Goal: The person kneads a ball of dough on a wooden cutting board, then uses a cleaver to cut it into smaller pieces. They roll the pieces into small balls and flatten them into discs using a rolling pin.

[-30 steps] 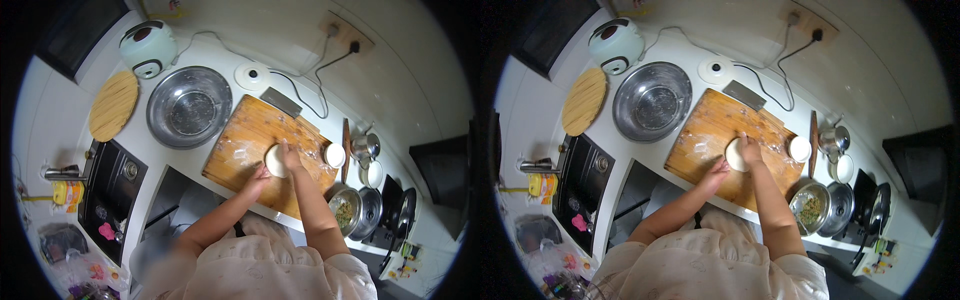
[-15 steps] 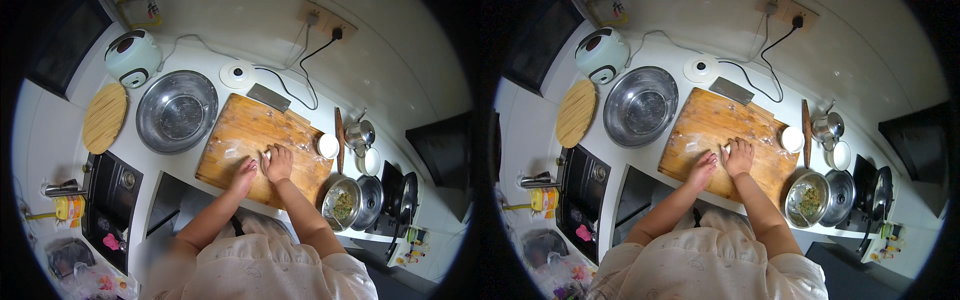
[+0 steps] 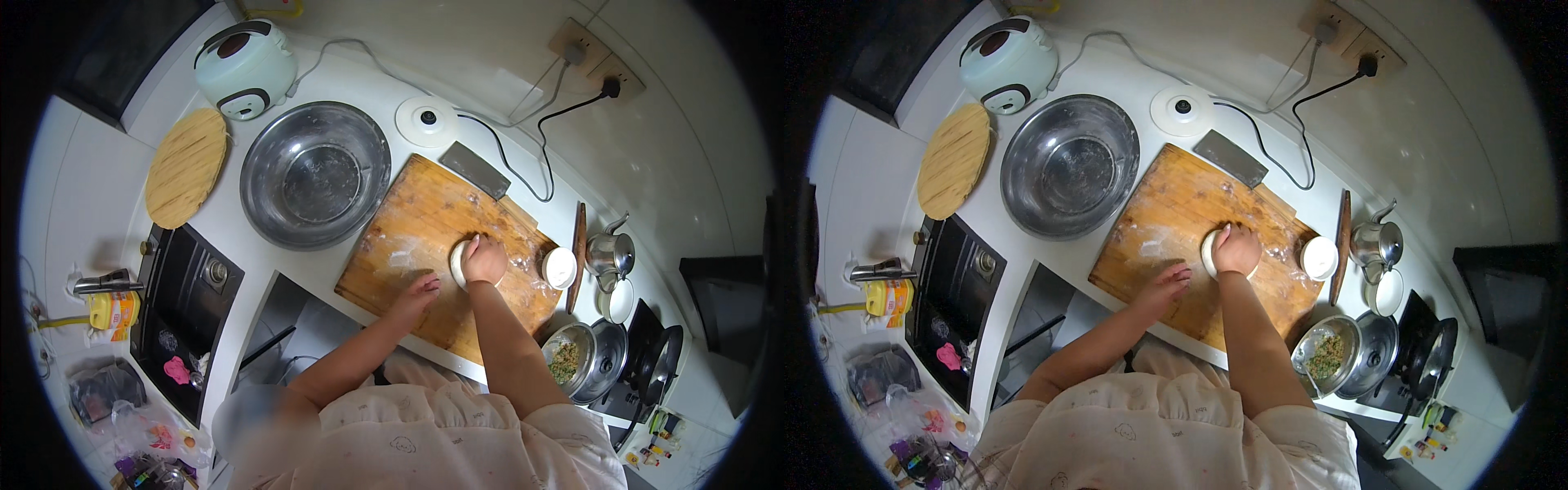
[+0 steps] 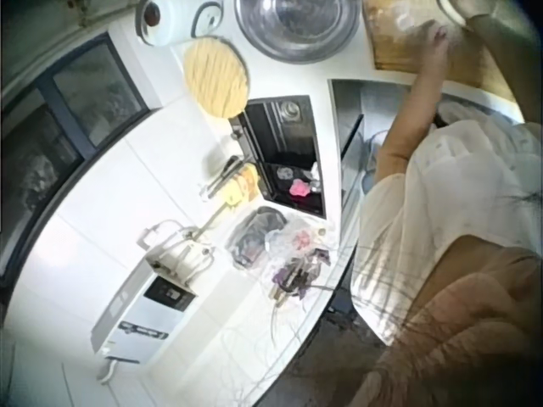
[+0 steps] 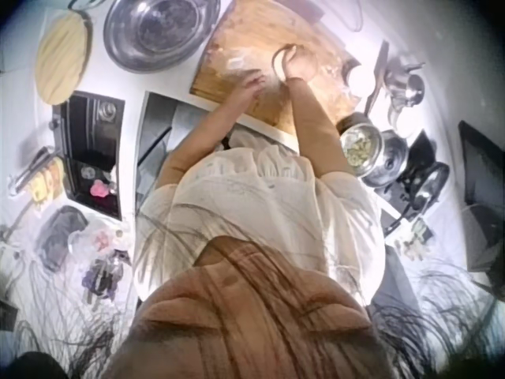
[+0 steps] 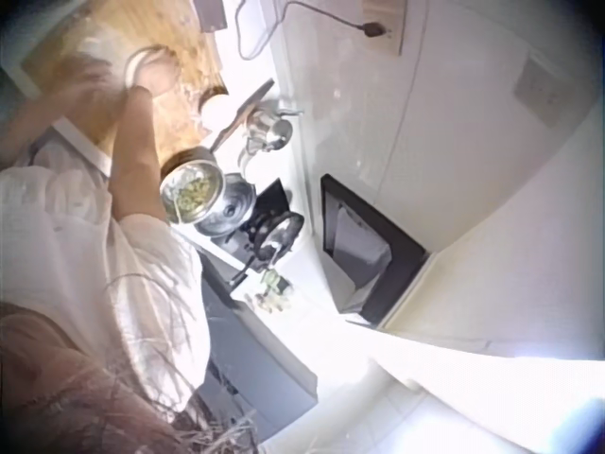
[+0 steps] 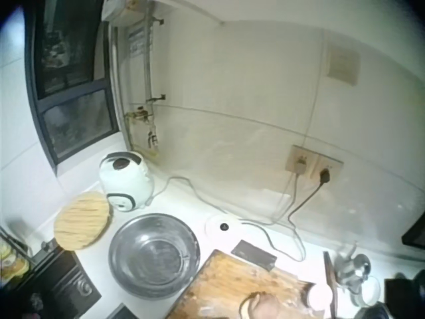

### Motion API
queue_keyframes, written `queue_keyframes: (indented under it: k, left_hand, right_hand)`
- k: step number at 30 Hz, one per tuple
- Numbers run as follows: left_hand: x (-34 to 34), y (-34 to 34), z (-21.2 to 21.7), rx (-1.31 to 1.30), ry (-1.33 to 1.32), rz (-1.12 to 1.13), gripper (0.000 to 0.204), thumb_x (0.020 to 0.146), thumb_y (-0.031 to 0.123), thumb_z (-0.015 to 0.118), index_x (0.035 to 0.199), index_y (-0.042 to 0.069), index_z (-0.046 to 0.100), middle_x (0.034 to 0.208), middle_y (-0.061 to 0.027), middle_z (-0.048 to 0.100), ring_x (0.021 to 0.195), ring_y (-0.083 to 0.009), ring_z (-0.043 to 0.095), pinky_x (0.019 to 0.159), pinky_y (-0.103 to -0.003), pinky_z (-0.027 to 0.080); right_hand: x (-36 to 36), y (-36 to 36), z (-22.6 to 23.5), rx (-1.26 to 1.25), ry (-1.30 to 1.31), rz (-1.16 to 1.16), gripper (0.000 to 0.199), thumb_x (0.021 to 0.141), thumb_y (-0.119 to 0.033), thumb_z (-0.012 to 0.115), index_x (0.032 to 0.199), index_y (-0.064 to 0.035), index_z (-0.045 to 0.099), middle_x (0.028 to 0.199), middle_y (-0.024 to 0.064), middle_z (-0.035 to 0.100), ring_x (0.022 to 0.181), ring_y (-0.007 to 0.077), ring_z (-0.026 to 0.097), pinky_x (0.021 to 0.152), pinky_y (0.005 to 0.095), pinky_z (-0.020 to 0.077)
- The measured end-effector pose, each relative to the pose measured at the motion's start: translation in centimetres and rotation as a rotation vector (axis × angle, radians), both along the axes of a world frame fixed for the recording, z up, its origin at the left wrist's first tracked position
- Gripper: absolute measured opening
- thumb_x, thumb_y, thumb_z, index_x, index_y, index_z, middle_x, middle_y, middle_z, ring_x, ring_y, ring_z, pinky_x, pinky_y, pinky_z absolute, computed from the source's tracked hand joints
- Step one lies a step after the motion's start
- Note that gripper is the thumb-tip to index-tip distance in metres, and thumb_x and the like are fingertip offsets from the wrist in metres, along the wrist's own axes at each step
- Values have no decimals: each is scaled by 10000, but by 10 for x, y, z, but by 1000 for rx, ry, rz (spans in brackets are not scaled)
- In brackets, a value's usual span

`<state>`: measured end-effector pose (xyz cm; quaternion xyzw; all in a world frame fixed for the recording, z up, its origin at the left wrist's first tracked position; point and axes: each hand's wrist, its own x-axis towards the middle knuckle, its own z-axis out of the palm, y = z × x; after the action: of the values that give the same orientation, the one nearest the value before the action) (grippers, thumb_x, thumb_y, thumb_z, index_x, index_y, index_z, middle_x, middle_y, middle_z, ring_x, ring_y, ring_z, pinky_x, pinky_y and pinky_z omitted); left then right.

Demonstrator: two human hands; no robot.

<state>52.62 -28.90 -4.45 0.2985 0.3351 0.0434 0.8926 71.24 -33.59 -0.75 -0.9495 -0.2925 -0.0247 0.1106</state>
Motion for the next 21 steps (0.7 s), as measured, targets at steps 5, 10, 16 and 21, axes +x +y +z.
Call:
queue_keyframes:
  k: [5, 10, 16, 21]
  left_hand:
    - [18, -20, 31, -54, 10, -63, 606, 936, 102, 563, 1471, 77, 281, 1371, -49, 440, 1217, -144, 443, 1018, -321, 356]
    - [29, -27, 39, -84, -21, -7, 651, 928, 76, 523, 1502, 84, 215, 1474, -30, 365, 1282, -134, 390, 1042, -332, 308]
    - [27, -24, 35, -106, 19, 59, 624, 916, 85, 559, 1475, 82, 280, 1438, -37, 424, 1264, -131, 425, 1041, -328, 308]
    - [26, -23, 25, -100, 24, 66, 622, 915, 95, 575, 1468, 85, 293, 1413, -60, 454, 1251, -145, 452, 1042, -335, 327]
  right_hand:
    - [7, 9, 6, -47, 91, -66, 390, 919, -351, 449, 859, -47, 686, 933, 166, 674, 892, 339, 619, 757, 458, 490]
    - [20, -33, 2, 87, 467, -115, 570, 985, -470, 327, 1079, -7, 646, 1035, 232, 647, 1012, 345, 603, 909, 438, 452]
    - [25, -120, 36, 182, 644, -294, 531, 1011, -417, 347, 1237, 17, 552, 1130, 252, 625, 1070, 382, 588, 951, 405, 450]
    - [-16, -74, 37, 370, 218, 71, 346, 913, -266, 513, 1161, -44, 611, 1208, 203, 570, 1164, 377, 498, 1025, 445, 379]
